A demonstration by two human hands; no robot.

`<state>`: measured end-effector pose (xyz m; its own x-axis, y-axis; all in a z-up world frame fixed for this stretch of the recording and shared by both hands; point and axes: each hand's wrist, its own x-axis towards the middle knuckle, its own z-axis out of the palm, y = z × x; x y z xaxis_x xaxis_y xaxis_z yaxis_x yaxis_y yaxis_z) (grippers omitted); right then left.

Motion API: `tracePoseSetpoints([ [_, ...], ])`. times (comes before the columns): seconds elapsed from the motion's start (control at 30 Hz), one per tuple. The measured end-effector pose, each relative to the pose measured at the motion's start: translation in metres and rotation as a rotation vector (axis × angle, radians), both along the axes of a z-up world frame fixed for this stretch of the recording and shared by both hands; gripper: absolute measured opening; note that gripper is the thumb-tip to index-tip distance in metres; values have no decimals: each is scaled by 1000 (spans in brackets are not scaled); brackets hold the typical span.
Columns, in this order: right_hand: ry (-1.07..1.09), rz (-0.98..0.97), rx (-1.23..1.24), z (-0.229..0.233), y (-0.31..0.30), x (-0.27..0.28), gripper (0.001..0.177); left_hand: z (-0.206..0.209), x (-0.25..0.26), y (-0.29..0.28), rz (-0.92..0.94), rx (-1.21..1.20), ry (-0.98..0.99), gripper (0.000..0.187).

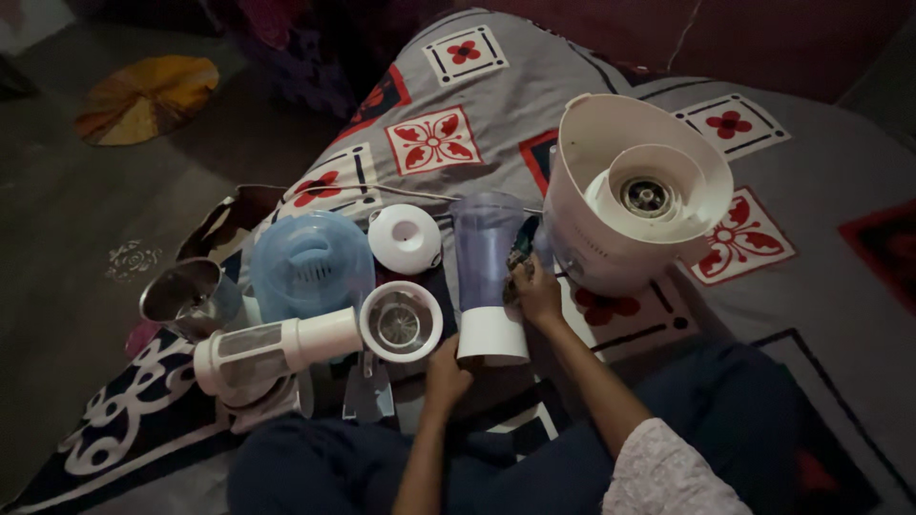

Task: The person sits on a bed and scrubs disassembled parts of a water dispenser or humidifier using a cloth. They clean a translucent container, a white base, and a small metal cup, then place the cleaned items aside.

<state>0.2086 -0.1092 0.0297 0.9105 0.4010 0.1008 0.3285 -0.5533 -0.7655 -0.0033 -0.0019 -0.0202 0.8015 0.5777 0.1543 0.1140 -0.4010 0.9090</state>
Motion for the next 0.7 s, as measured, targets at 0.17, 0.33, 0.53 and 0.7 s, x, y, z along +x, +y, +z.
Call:
tracePoseSetpoints([
  [0.17, 243, -43, 97, -2, -7, 1, 54, 24, -8, 0, -24, -119, 92, 49],
  [0.33, 119, -45, 184, -56, -14, 34, 50, 45, -18, -2, -134, -148, -180, 46],
  [0.53, 591, 18, 623, -86, -17, 46, 51, 49, -18, -5, -99, -146, -278, 54],
  [0.7, 568, 563, 720, -97, -19, 27, 56, 54, -18, -3, -92, -158, -450, 91],
])
